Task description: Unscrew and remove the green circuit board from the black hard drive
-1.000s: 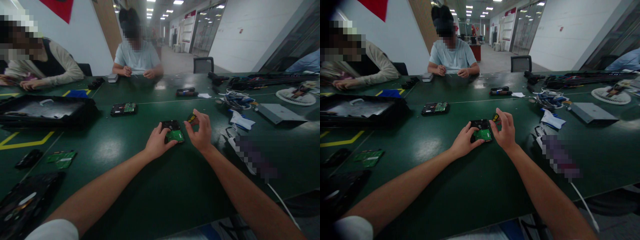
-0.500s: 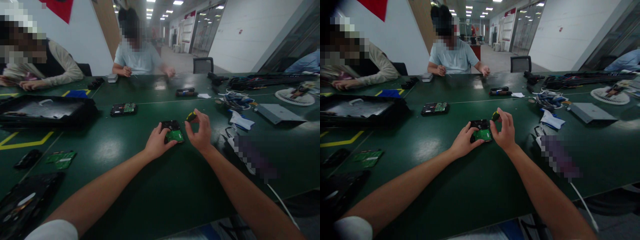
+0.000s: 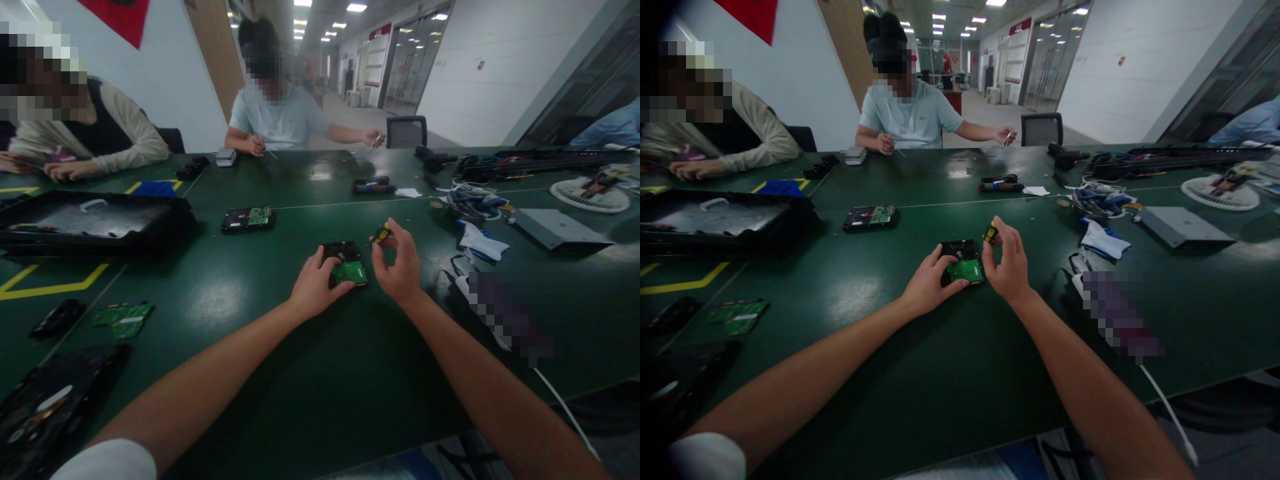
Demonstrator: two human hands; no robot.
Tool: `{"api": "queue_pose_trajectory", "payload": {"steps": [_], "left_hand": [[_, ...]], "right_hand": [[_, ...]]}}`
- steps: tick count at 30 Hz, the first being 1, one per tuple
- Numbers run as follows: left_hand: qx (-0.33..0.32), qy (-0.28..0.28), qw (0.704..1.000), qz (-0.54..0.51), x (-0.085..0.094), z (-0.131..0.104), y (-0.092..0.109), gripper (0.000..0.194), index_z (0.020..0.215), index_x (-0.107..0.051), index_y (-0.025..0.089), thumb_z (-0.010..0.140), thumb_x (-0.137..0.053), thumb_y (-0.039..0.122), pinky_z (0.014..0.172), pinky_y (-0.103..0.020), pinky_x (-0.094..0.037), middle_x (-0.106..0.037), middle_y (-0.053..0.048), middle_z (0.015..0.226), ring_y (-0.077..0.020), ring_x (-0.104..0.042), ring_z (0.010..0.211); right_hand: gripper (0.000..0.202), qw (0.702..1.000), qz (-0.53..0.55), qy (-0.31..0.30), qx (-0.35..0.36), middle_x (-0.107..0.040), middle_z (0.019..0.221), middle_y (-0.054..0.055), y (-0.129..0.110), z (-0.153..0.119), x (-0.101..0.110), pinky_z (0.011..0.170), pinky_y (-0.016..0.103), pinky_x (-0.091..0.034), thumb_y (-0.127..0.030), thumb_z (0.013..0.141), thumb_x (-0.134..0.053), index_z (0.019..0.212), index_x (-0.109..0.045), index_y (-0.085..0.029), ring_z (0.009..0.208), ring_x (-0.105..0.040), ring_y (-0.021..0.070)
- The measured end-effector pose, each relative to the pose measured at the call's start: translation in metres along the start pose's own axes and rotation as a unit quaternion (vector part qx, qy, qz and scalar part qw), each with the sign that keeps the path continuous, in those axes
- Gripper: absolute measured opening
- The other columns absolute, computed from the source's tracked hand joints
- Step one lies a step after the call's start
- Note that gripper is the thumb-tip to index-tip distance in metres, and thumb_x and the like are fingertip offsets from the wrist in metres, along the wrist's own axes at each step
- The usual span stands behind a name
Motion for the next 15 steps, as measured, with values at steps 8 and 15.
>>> {"api": "queue_pose_trajectory", "payload": {"steps": [8,15], "left_hand": [[0.002,-0.001,1.0,-0.003,0.0004,0.0,0.0003,0.063,0.136,-0.06,0.025,0.088,-0.069,0.064,0.118,-0.057,-0.04,-0.032,-0.019,0.168,-0.0389,-0.037,0.153],[-0.003,0.001,1.0,-0.001,0.0015,0.0,0.002,0.06,0.135,-0.06,0.025,0.088,-0.072,0.061,0.118,-0.057,-0.04,-0.036,-0.019,0.166,-0.0386,-0.036,0.154]], "right_hand": [[0.064,1.0,0.012,0.007,0.0,-0.059,0.128,0.012,0.0024,-0.0013,-0.002,0.082,0.046,-0.064,-0.025,0.096,-0.062,0.155,-0.036,-0.029,0.099,-0.065,0.0242],[0.065,1.0,-0.012,0.006,-0.012,-0.059,0.127,0.013,0.0012,-0.0012,-0.0008,0.081,0.048,-0.064,-0.029,0.095,-0.065,0.153,-0.037,-0.029,0.1,-0.064,0.0259]]}}
Point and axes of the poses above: each hand's wrist, its own z-axis towards the middle knuckle, its own x-axis out of the back of the hand, y = z × x, the point moved 3 cm from there along z, towards the middle knuckle
